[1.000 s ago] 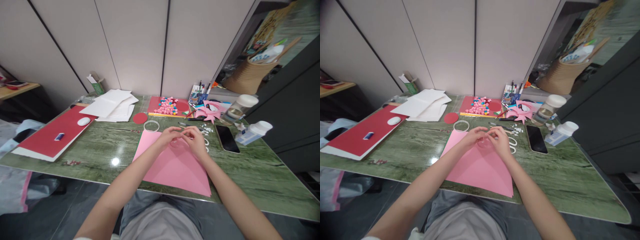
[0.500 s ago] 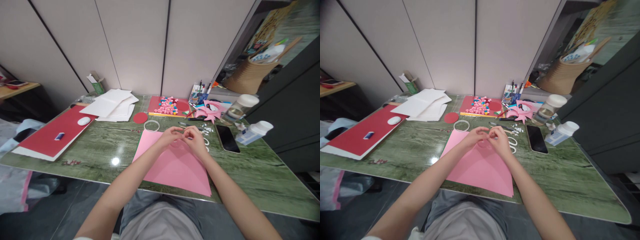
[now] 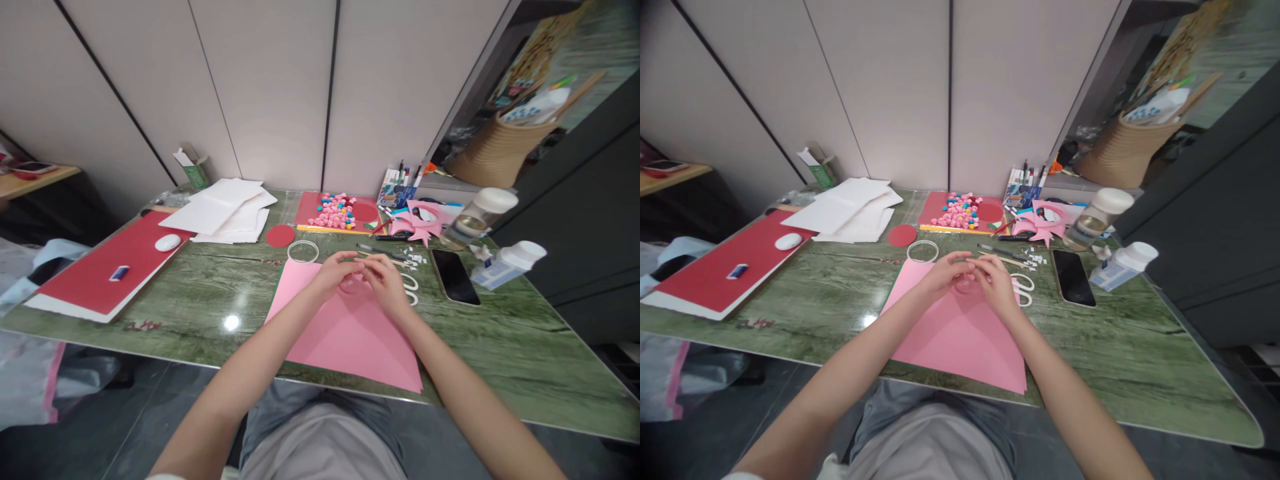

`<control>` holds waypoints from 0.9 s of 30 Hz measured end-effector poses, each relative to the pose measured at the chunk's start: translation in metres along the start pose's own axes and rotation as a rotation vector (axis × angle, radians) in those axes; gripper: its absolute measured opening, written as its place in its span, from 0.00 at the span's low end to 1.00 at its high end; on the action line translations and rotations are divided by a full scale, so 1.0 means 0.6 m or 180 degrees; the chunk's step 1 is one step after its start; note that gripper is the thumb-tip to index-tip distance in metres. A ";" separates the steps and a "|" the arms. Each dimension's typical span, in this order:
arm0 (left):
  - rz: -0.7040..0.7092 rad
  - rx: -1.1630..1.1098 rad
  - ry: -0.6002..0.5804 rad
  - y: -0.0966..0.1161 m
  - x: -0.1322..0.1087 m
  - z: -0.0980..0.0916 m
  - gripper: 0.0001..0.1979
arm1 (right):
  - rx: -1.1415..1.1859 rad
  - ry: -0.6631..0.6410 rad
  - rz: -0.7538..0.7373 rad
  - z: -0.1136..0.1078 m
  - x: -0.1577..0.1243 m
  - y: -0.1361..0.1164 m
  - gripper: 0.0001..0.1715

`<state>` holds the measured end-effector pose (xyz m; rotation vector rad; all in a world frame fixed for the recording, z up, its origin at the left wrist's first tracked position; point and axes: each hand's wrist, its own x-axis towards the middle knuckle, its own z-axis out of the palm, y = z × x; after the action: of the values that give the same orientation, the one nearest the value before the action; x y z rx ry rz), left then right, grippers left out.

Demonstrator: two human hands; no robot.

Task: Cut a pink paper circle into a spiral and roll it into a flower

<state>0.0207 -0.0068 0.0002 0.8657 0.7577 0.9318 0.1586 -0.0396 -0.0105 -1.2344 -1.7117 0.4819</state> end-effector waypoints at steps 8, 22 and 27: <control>0.0197 0.0225 -0.0036 -0.003 0.001 -0.001 0.23 | 0.0035 0.0008 0.0041 0.001 0.001 -0.004 0.13; 0.0019 0.0434 -0.0425 0.004 -0.005 -0.001 0.25 | 0.0090 0.0369 0.0003 -0.010 0.008 -0.009 0.02; 0.0034 0.0514 -0.0526 -0.003 0.000 -0.002 0.24 | 0.0180 0.0295 -0.0042 -0.007 0.008 -0.009 0.06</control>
<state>0.0205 -0.0070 -0.0020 1.0756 0.6925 0.8050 0.1591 -0.0388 -0.0020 -1.1865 -1.6167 0.4553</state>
